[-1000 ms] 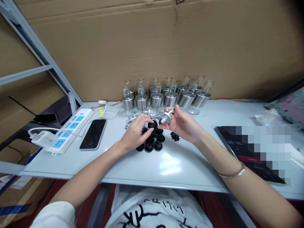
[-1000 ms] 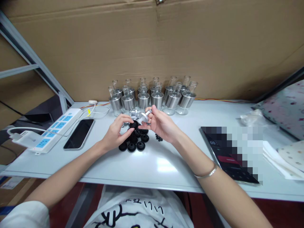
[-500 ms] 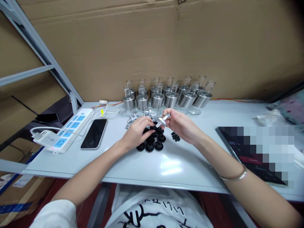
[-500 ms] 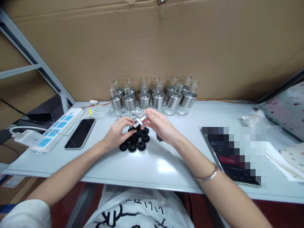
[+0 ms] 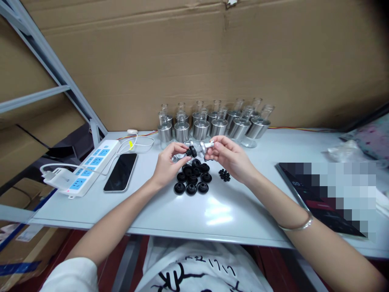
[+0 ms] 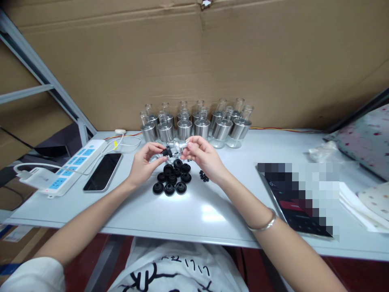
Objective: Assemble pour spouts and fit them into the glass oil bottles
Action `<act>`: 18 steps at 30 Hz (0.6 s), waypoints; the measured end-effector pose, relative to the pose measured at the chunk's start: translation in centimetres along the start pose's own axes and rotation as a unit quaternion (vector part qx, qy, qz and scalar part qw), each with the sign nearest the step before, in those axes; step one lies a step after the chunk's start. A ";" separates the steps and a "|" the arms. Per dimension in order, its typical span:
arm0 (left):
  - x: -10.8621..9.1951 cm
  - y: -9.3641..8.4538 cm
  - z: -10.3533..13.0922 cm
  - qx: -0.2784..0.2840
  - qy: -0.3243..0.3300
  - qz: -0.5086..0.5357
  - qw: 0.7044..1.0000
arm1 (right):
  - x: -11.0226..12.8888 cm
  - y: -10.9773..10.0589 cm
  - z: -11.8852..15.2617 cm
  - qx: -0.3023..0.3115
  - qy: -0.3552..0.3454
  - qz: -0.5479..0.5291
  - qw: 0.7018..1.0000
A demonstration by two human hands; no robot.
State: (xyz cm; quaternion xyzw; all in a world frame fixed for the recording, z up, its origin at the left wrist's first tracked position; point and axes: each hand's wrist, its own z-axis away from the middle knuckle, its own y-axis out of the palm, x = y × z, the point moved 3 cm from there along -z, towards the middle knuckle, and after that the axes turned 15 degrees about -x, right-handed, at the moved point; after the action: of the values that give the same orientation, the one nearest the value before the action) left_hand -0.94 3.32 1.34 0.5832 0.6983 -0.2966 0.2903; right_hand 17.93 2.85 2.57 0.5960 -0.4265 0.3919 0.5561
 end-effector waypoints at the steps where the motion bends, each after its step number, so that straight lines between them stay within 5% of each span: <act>1: -0.1 0.0 0.0 0.000 -0.004 0.004 1.000 | 0.0 0.0 0.0 -0.002 0.001 -0.003 1.000; 18: -0.6 0.1 0.3 0.007 0.016 0.013 1.000 | -0.6 0.0 0.0 0.003 -0.007 0.027 1.000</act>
State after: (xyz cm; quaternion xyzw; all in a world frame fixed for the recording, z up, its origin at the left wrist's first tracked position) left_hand -0.71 2.77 1.56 0.5992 0.6930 -0.2879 0.2789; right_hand 17.73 2.88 2.06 0.5884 -0.4450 0.4040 0.5409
